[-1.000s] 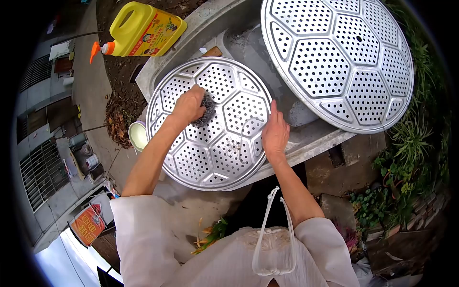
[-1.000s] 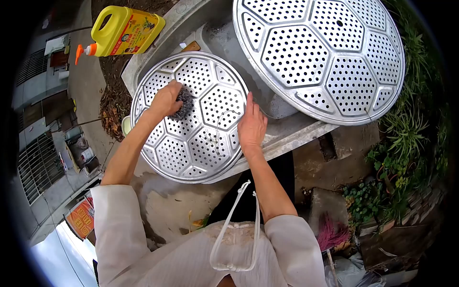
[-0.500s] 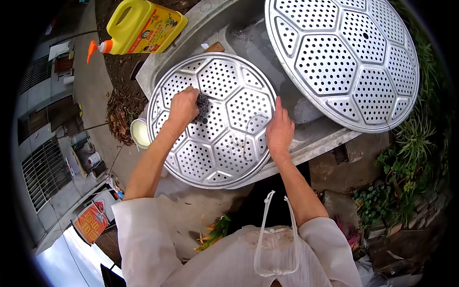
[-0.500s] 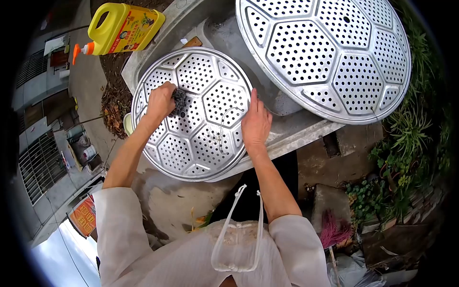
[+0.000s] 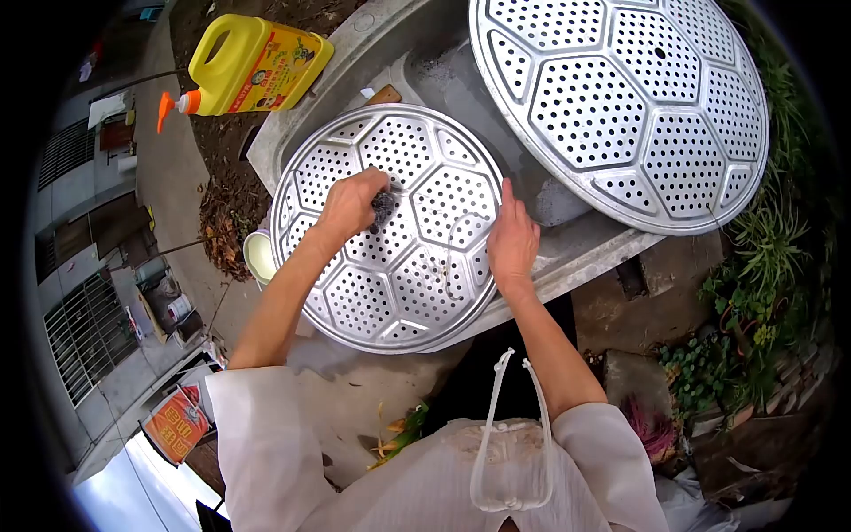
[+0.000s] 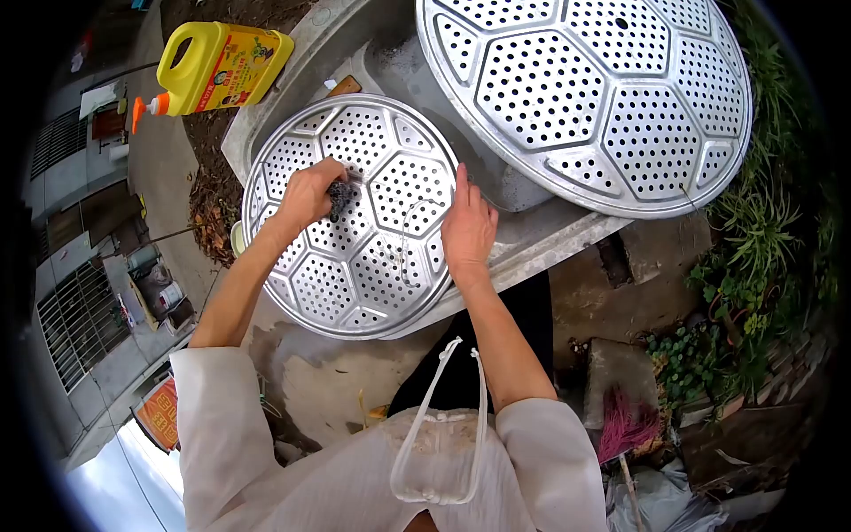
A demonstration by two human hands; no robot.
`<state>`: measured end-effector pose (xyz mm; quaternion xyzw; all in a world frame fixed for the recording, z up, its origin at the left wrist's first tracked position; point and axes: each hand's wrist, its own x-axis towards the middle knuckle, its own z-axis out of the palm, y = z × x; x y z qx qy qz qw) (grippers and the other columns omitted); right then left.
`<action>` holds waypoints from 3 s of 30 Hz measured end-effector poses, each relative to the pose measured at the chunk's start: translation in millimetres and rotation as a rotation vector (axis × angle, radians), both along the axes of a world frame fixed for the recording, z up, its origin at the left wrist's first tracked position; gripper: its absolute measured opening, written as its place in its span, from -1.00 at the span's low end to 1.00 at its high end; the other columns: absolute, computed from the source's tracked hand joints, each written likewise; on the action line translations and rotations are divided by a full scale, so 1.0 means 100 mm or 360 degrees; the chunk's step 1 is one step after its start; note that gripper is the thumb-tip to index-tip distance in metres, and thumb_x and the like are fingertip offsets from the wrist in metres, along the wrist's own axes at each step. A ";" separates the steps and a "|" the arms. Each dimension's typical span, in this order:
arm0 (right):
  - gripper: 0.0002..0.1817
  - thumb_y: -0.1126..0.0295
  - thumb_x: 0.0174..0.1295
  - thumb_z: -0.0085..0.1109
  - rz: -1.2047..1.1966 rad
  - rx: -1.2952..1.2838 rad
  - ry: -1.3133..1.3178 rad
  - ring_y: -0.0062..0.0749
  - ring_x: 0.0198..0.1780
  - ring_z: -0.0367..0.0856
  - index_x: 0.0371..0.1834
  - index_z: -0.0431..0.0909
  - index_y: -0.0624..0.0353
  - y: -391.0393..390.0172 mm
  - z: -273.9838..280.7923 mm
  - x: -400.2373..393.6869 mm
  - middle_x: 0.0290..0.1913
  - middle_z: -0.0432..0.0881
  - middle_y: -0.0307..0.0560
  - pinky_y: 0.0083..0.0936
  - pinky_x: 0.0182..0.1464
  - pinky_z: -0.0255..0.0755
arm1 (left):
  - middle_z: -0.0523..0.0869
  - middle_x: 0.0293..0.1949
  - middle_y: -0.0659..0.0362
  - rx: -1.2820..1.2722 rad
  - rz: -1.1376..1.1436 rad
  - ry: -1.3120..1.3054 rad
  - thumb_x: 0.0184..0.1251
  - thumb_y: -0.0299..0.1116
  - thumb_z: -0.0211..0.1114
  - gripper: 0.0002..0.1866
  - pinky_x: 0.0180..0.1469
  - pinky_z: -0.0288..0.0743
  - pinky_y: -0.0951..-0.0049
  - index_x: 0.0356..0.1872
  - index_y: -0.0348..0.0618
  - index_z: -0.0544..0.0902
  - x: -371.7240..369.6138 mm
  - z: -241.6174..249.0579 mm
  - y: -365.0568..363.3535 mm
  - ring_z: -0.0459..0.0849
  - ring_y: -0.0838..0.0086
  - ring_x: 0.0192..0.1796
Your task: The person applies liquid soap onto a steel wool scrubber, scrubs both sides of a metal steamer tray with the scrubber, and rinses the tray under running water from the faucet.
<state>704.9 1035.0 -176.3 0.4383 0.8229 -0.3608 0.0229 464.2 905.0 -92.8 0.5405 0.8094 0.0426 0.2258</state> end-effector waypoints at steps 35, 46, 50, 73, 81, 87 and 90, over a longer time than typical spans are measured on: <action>-0.29 0.51 0.27 0.07 0.0007 0.0069 0.0024 -0.24 0.06 0.60 0.53 0.17 -0.01 -0.01 0.04 0.01 0.03 0.54 -0.11 -0.20 0.25 0.29 | 0.68 -0.10 0.02 -0.0010 0.0126 -0.0245 -0.11 -0.74 0.11 -0.55 -0.05 0.57 0.16 -0.11 -0.12 0.57 0.41 -0.03 0.21 0.69 0.02 -0.10; -0.30 0.49 0.29 0.06 0.0057 0.0017 -0.0026 -0.30 0.07 0.60 0.54 0.15 -0.03 0.02 0.01 -0.01 0.09 0.54 -0.12 -0.22 0.19 0.32 | 0.72 -0.30 -0.02 0.0216 0.0286 0.0198 -0.05 -0.65 0.23 -0.67 0.01 0.57 0.17 -0.19 -0.18 0.71 0.12 0.06 -0.12 0.70 0.05 -0.14; -0.30 0.48 0.31 0.05 0.0020 0.0054 0.0054 -0.30 0.09 0.57 0.54 0.15 -0.03 -0.06 0.01 0.01 0.07 0.54 -0.12 -0.25 0.22 0.30 | 0.74 -0.34 0.04 0.0056 0.0203 0.0161 -0.02 -0.56 0.31 -0.85 -0.07 0.53 0.12 -0.36 -0.18 0.69 0.56 -0.09 0.18 0.69 0.08 -0.22; -0.34 0.48 0.32 0.05 0.0007 0.0049 0.0056 -0.29 0.09 0.58 0.52 0.18 -0.02 0.01 -0.01 -0.01 0.08 0.55 -0.13 -0.23 0.20 0.33 | 0.77 -0.37 0.10 -0.0062 0.0155 0.0515 -0.08 -0.61 0.27 -0.77 0.13 0.37 0.21 -0.36 -0.10 0.75 -0.14 0.11 -0.20 0.71 0.24 -0.20; -0.35 0.46 0.36 0.02 0.0070 -0.0016 0.0085 -0.27 0.07 0.57 0.53 0.15 0.00 0.03 0.02 0.00 0.07 0.54 -0.11 -0.27 0.13 0.37 | 0.48 0.30 -0.03 0.0498 0.0890 0.0617 0.27 -0.43 0.21 -0.54 0.45 0.12 -0.02 0.23 -0.19 0.51 0.42 -0.56 0.27 0.38 0.05 0.38; -0.41 0.44 0.45 -0.05 0.0001 0.0014 0.0165 -0.21 0.06 0.56 0.54 0.14 0.03 0.06 0.01 -0.04 0.03 0.55 -0.05 -0.24 0.18 0.33 | 0.49 0.32 0.04 0.0426 -0.0059 -0.0168 0.33 -0.39 0.22 -0.58 0.42 0.28 0.07 0.23 -0.07 0.55 0.75 -0.46 0.50 0.43 0.12 0.37; -0.37 0.45 0.42 -0.01 0.0041 -0.0026 0.0145 -0.17 0.06 0.56 0.55 0.11 0.09 0.03 0.04 0.00 0.01 0.54 -0.04 -0.21 0.21 0.31 | 0.55 0.25 -0.05 0.0525 0.0490 0.0343 0.30 -0.45 0.19 -0.63 0.32 0.36 0.13 0.14 -0.19 0.59 0.02 -0.52 0.55 0.51 0.05 0.24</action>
